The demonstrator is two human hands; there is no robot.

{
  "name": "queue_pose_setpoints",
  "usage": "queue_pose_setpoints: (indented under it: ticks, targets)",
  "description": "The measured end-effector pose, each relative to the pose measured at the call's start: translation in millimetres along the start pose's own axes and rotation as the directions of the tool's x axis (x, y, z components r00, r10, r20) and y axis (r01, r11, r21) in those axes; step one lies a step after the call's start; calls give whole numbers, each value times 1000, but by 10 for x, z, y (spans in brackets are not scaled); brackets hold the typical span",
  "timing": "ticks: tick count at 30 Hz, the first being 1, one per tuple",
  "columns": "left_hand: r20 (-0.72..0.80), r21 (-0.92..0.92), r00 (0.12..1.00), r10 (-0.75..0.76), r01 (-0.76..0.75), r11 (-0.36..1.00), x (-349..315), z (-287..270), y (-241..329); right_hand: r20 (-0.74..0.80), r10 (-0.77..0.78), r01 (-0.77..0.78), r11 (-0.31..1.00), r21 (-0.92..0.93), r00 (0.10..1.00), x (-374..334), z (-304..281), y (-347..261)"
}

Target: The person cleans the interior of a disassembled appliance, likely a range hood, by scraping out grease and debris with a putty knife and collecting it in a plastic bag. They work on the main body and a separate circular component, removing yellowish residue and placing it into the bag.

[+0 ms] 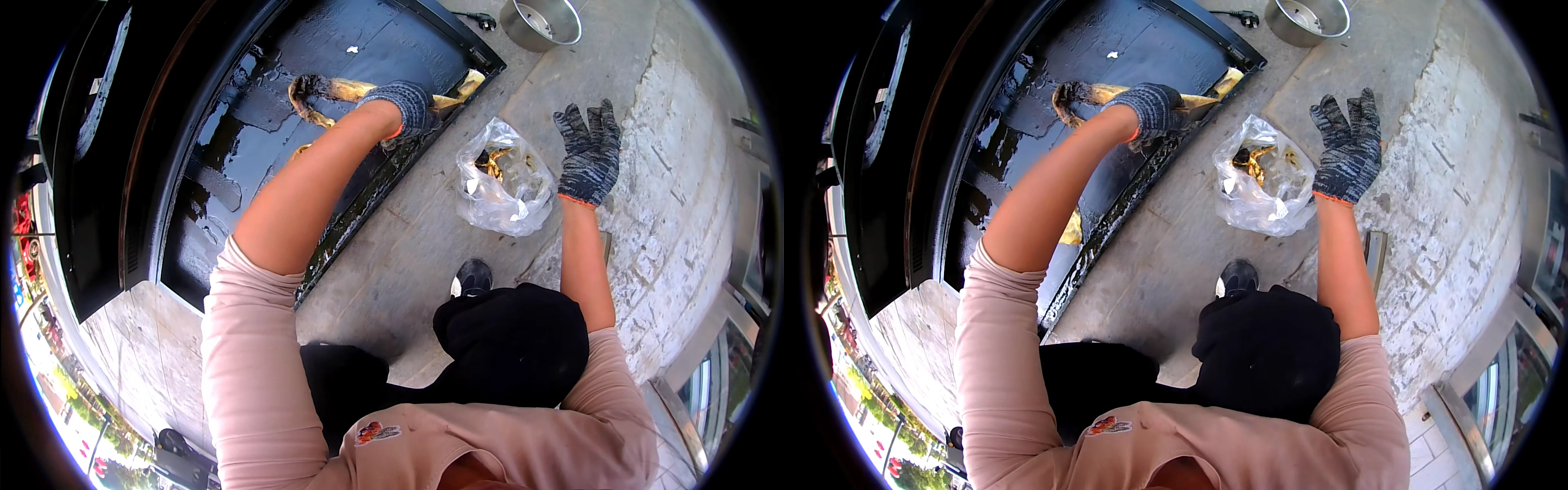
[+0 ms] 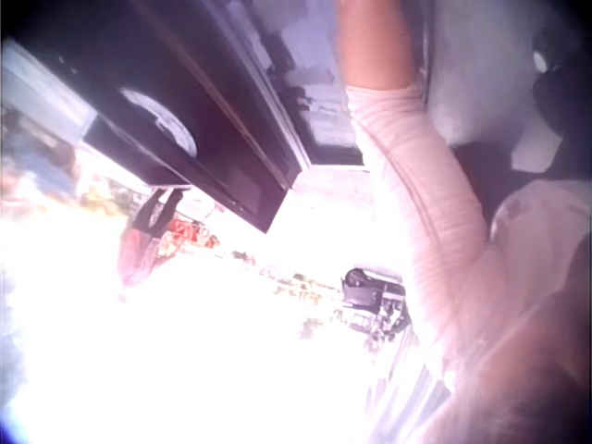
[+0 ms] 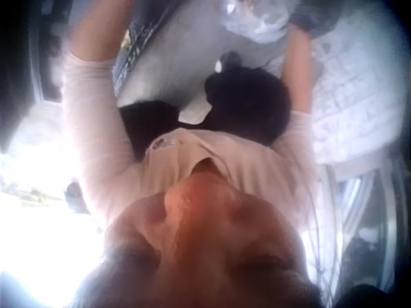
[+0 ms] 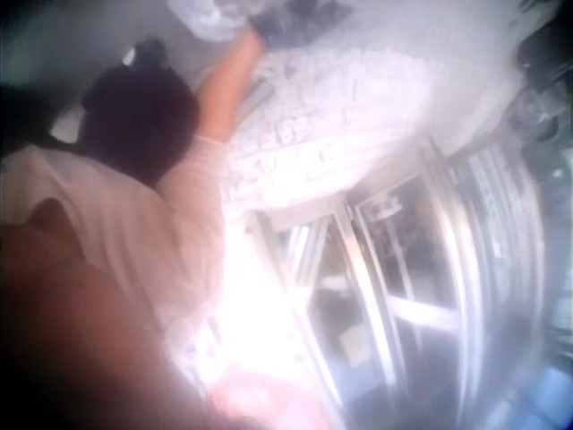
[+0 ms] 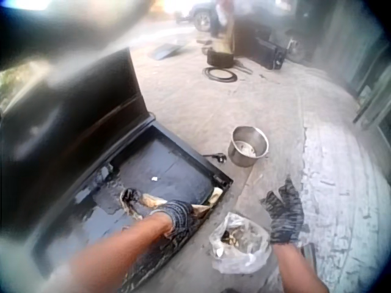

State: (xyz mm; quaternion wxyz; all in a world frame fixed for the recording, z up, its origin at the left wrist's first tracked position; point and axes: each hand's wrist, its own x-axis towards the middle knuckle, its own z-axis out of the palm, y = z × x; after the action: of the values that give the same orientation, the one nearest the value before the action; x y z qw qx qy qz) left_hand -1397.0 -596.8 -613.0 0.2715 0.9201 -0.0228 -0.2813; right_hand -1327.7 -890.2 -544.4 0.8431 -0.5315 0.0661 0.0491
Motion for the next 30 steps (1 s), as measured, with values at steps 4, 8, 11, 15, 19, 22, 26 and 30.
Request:
queue_pose_setpoints:
  ticks: [4,8,11,15,19,22,26,30]
  targets:
    - [-164,-108,980,-114,97,989,203,50,98,12,9,-9,999,31,1000,30,32,14]
    - [-199,-218,948,-248,204,954,402,139,140,32,22,-23,999,29,999,24,49,19]
    - [-283,-281,909,-305,225,933,538,292,129,17,14,-14,1000,22,1000,23,48,-2]
    - [-397,-560,809,-434,161,813,651,453,-307,31,-24,24,1000,16,999,63,-17,-20]
    - [-407,-667,752,-518,143,731,528,461,-671,-16,-51,51,999,-15,999,45,-57,-41]
    - [-321,-737,641,-697,293,609,176,226,-815,-30,-65,65,998,7,997,54,-112,-81]
    - [-345,-647,585,-734,419,637,-548,13,-1532,0,-45,45,999,-21,999,59,36,-44]
    - [-161,-636,733,-661,435,637,-1270,-48,-1373,50,-20,21,1000,-11,999,10,74,-34]
